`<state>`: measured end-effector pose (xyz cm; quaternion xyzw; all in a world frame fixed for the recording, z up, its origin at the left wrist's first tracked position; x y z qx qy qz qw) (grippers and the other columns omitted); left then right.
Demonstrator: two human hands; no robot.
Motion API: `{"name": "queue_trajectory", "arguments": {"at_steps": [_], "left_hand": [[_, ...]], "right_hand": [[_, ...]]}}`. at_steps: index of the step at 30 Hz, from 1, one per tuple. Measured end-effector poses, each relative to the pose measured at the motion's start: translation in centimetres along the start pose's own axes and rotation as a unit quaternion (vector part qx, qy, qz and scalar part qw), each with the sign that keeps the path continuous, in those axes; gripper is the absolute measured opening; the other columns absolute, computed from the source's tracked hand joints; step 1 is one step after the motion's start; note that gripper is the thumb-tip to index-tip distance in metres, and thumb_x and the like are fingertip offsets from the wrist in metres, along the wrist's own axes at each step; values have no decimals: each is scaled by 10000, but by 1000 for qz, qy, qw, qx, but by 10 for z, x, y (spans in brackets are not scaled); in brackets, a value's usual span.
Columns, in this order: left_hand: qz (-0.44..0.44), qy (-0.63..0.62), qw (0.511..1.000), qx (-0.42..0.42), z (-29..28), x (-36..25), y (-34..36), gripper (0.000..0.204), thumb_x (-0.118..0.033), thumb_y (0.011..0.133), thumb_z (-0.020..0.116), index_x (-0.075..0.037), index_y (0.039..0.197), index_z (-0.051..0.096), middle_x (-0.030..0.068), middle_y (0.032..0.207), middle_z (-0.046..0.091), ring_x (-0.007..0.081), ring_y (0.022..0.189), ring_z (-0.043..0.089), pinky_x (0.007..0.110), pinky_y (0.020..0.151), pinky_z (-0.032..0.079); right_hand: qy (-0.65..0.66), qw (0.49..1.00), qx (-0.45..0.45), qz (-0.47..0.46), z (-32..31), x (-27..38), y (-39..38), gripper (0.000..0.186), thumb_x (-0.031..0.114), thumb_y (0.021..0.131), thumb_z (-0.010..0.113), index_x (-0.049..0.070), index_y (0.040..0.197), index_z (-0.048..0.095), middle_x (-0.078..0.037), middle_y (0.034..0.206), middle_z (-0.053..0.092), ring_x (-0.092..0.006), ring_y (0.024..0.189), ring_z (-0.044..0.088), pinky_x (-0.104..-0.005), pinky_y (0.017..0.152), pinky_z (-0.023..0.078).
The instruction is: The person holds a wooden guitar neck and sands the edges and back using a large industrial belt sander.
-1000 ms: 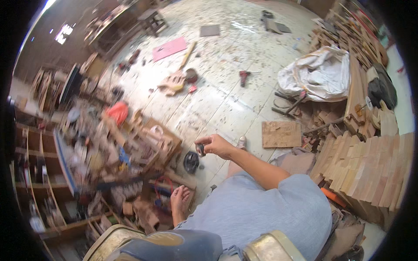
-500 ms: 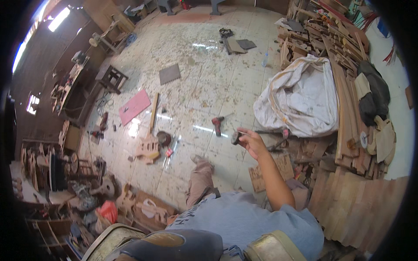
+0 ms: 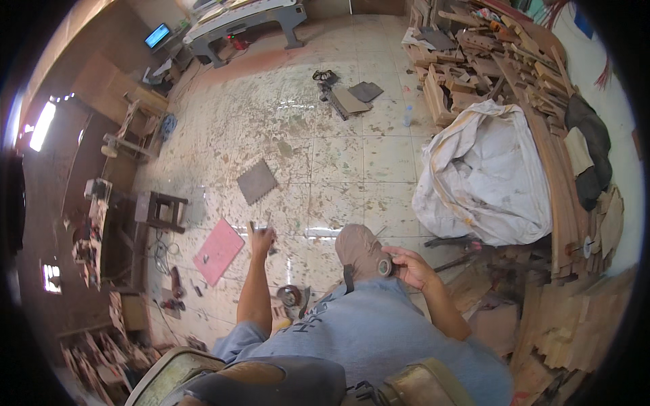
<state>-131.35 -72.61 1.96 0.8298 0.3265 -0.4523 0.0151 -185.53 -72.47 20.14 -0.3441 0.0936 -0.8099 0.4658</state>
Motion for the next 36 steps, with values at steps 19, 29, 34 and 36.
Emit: {"name": "queue_trajectory", "arguments": {"at_steps": [19,29,34,36], "left_hand": [[-151,157,953,210,7,23,373,191,-236,844,637,-52,876,677,106,766,669,183,618,627,360,521,506],[-334,-115,908,227,-27,-68,634,203,-278,871,629,-84,828,669,118,792,672,209,569,629,363,418,469],[-29,246,966,73,-55,-208,1028,297,-323,803,716,-26,808,712,103,673,670,194,606,634,351,553,477],[29,178,981,76,-44,-335,1130,466,-445,857,603,-15,989,728,219,954,709,379,966,670,459,848,517]], "right_hand": [[-282,954,12,101,91,367,536,421,275,919,707,43,1249,586,-50,1034,627,-142,848,642,-271,750,520],[-334,855,-387,87,-72,487,764,361,226,839,769,18,1083,603,-76,825,666,-204,674,658,-297,645,545],[-470,803,-332,151,-38,519,834,460,217,759,849,5,1091,610,-99,819,662,-209,672,666,-345,519,567],[-377,835,-373,147,-24,528,848,431,193,766,841,11,1083,613,-92,776,654,-190,616,650,-327,482,545]]}}
Point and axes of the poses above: each hand's wrist, its own y-axis towards the middle knuckle, its own z-axis out of the palm, x = y × z, the point moved 9 cm from there along y, towards the middle knuckle
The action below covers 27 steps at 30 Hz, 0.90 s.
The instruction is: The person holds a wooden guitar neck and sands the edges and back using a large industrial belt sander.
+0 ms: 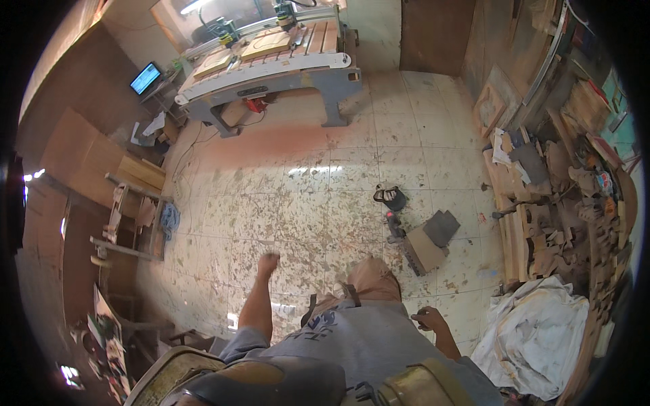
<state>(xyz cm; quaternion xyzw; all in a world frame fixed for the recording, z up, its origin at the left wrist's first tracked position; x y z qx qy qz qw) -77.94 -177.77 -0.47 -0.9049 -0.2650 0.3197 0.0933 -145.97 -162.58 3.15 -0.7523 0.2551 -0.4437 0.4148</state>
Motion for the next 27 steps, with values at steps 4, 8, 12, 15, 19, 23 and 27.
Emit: {"name": "queue_trajectory", "arguments": {"at_steps": [4,8,12,15,19,23,27], "left_hand": [[86,-231,969,-23,-63,-175,140,433,-361,892,642,18,1099,679,188,882,719,280,815,707,391,766,533],[106,-129,985,52,-47,-250,232,371,-309,907,648,25,1068,677,125,902,721,191,745,696,328,665,541],[30,-65,991,114,8,-200,295,435,-427,859,657,-8,961,714,128,735,701,244,688,685,381,675,536],[-158,-112,967,166,47,-145,295,443,-398,846,660,36,922,703,124,759,706,212,692,704,355,594,553],[-305,-128,903,275,89,-169,260,456,-368,899,638,-9,1179,624,114,1045,698,262,821,712,429,681,559],[-326,-64,883,332,120,-215,312,540,-404,912,625,-41,1305,548,108,1184,667,284,890,701,474,769,540],[-236,9,917,321,155,-288,476,527,-492,874,623,-22,1108,678,175,1048,709,289,880,704,440,764,540]], "right_hand": [[68,996,-48,18,2,67,30,421,167,755,836,0,1068,609,-90,742,636,-192,574,623,-334,471,524],[34,998,-52,3,-22,128,121,443,166,743,839,0,1080,603,-99,769,638,-198,609,627,-335,486,526],[-41,994,-72,-72,-85,217,227,466,166,732,842,0,1091,596,-108,797,640,-204,644,631,-336,502,528],[5,996,-77,-51,-140,306,286,508,184,716,849,4,1112,586,-120,863,640,-206,703,633,-334,528,535],[21,984,-121,-129,-241,446,317,504,201,753,826,10,1151,583,-97,875,630,-182,628,637,-301,479,514],[77,976,-150,-140,-317,593,338,486,214,781,803,52,1181,580,-95,872,631,-147,532,613,-287,473,513],[102,965,-129,-204,-366,701,406,490,233,807,781,57,1213,571,-86,898,618,-139,528,615,-267,466,498]]}}
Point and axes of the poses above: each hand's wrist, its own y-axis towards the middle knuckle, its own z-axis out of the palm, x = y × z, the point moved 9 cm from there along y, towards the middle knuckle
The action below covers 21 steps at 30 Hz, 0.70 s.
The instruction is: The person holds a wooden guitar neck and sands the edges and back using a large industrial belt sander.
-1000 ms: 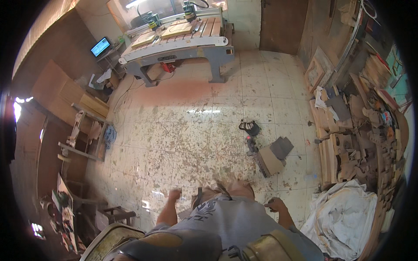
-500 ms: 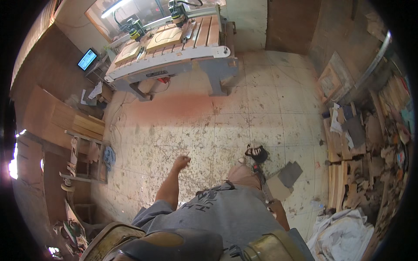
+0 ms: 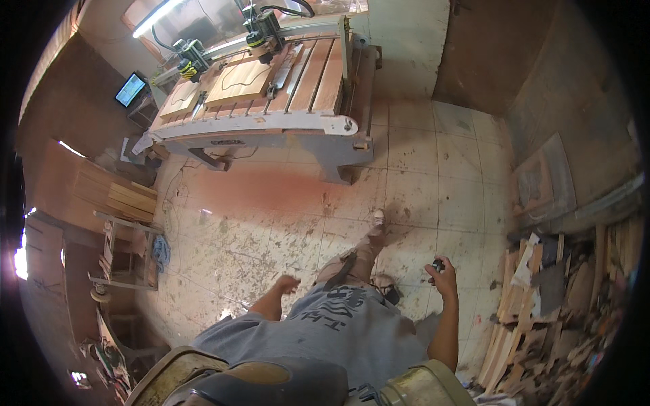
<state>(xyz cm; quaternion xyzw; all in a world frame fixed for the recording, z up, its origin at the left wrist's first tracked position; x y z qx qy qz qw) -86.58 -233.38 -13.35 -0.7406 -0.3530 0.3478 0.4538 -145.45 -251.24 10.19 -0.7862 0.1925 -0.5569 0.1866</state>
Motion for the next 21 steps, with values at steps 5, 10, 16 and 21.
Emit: {"name": "queue_trajectory", "arguments": {"at_steps": [5,10,16,21], "left_hand": [[290,47,951,-93,-64,-357,-7,496,-453,843,596,12,957,722,214,890,712,328,840,695,417,778,525],[519,-36,854,26,-48,-650,-113,481,-403,945,604,24,1161,650,167,1099,698,262,960,673,360,837,516],[392,-151,842,339,-2,-818,-212,664,-513,988,508,-54,1455,398,141,1354,551,272,1092,632,393,905,530],[375,-191,822,385,8,-933,-147,584,-417,1033,458,-9,1444,384,124,1335,534,256,1186,568,407,985,510]], "right_hand": [[1,1000,6,-14,-22,100,95,482,243,838,758,58,1240,567,-74,914,601,-135,542,611,-258,480,495],[73,997,16,-12,-62,182,169,415,214,914,687,80,1279,542,-60,950,590,-135,661,629,-257,558,518],[199,974,80,-73,-90,284,278,548,42,849,680,70,1357,477,-116,1243,508,-224,960,651,-333,791,578],[-109,951,0,-288,-111,371,418,576,74,763,751,58,1303,548,-161,1267,537,-305,1198,539,-373,959,492]]}}
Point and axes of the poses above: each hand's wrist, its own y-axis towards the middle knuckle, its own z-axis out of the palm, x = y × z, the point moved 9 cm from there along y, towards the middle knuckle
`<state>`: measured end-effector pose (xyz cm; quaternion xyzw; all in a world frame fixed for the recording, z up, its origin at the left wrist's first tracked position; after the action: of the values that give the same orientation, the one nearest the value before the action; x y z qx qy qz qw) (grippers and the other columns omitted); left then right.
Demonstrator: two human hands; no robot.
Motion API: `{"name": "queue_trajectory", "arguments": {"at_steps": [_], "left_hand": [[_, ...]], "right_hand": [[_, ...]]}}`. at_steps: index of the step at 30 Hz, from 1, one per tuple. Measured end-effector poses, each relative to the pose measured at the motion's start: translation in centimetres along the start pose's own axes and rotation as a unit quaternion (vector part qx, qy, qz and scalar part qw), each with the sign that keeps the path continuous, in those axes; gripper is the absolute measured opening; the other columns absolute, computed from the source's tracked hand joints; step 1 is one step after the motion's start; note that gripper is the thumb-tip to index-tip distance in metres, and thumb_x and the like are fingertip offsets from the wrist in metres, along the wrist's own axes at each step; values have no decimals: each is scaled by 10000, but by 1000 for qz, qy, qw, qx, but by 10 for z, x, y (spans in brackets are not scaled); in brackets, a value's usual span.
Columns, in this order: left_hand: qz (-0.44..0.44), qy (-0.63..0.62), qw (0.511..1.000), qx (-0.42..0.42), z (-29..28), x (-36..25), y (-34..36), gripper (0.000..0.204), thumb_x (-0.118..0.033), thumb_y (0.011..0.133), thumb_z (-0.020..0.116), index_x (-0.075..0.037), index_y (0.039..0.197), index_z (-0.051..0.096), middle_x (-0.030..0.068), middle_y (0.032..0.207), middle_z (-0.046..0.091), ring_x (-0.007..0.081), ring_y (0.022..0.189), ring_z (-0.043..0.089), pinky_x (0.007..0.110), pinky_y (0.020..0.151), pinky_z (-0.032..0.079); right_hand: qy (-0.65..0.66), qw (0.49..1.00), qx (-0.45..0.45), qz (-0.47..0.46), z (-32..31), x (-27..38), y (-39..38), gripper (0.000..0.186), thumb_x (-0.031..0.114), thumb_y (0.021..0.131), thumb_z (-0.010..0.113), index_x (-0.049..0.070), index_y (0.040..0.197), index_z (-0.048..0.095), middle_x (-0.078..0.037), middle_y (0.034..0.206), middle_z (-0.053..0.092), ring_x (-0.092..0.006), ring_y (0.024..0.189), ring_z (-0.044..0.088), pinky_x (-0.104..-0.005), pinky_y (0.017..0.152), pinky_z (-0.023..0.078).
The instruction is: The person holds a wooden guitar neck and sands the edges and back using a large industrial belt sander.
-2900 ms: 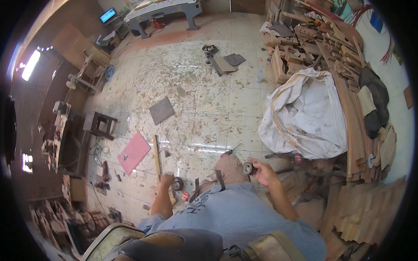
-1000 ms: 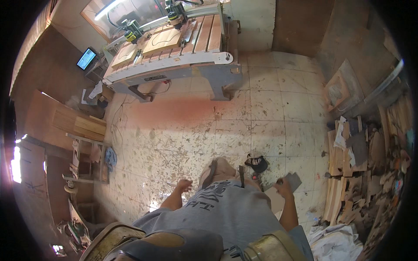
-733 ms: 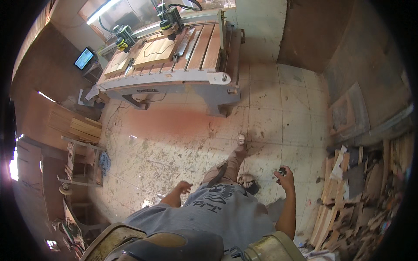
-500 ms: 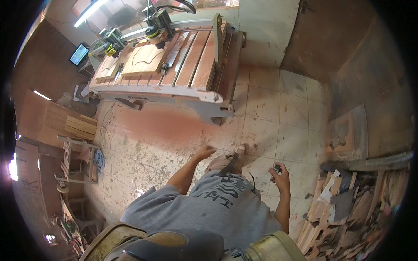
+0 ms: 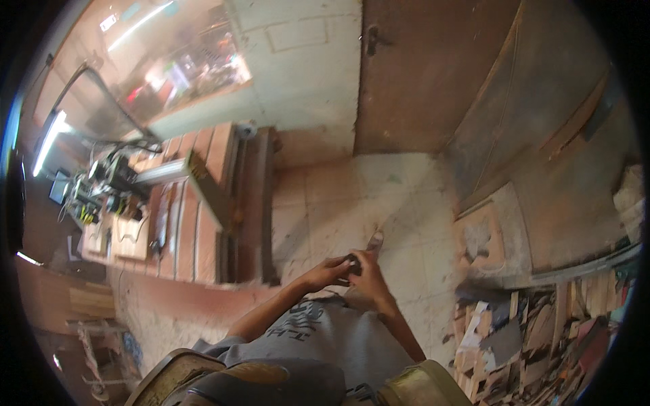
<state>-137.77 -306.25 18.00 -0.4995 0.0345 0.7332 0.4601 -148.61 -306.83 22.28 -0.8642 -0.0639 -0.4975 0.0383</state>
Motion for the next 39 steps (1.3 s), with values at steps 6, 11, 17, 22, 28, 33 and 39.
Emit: {"name": "queue_trajectory", "arguments": {"at_steps": [6,11,17,22,28,33,39], "left_hand": [[23,-61,994,-90,-62,-82,116,592,-421,998,541,-60,1450,415,103,1285,570,227,1138,587,398,989,463],[113,-68,978,-159,-103,-163,170,679,-397,947,640,-44,1465,378,128,1284,554,276,1129,603,406,982,466],[63,-174,929,-320,-173,-185,205,783,-343,928,677,37,1483,275,207,1295,542,327,1108,623,406,961,492],[53,-133,932,-332,-230,-241,291,826,-363,928,670,56,1487,231,190,1269,559,302,1101,627,417,932,494],[35,-50,967,-247,-249,-367,412,661,-335,950,641,1,1449,365,165,1243,579,269,1080,631,372,902,490],[15,105,978,-177,-268,-430,506,614,-364,941,654,-10,1401,453,122,1182,604,220,1024,644,333,847,499],[-17,119,980,-156,-264,-462,586,577,-375,930,664,-1,1341,508,121,1210,615,195,1007,648,330,870,500]], "right_hand": [[-9,982,173,-78,-55,-18,175,635,212,805,755,59,1371,513,-180,1263,558,-286,1115,585,-376,926,491],[-56,978,137,-147,-183,-23,388,589,291,867,713,-23,1329,526,-215,1218,634,-317,1122,618,-421,987,463],[-242,938,-154,-197,-336,57,645,424,298,966,579,27,1291,554,-217,1266,581,-348,1193,554,-447,1001,433],[-398,881,-166,-195,-335,13,778,288,226,945,599,36,1162,585,-171,1124,608,-330,1105,561,-475,981,421],[-388,856,-206,-271,-330,-27,809,55,80,861,608,65,912,596,-113,938,613,-305,944,577,-465,809,427],[-322,866,-235,-302,-329,-27,812,101,62,783,644,92,872,605,-77,900,595,-269,880,570,-425,739,414],[-301,883,-201,-299,-329,-29,813,157,172,772,699,100,878,608,-68,904,551,-271,902,546,-423,727,400]]}}
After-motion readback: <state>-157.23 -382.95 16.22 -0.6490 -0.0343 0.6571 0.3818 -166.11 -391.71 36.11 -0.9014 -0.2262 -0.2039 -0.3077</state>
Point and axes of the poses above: each hand's wrist, its own y-axis towards the middle knuckle, its own z-axis out of the palm, x = y × z, the point moved 9 cm from there along y, towards the middle knuckle
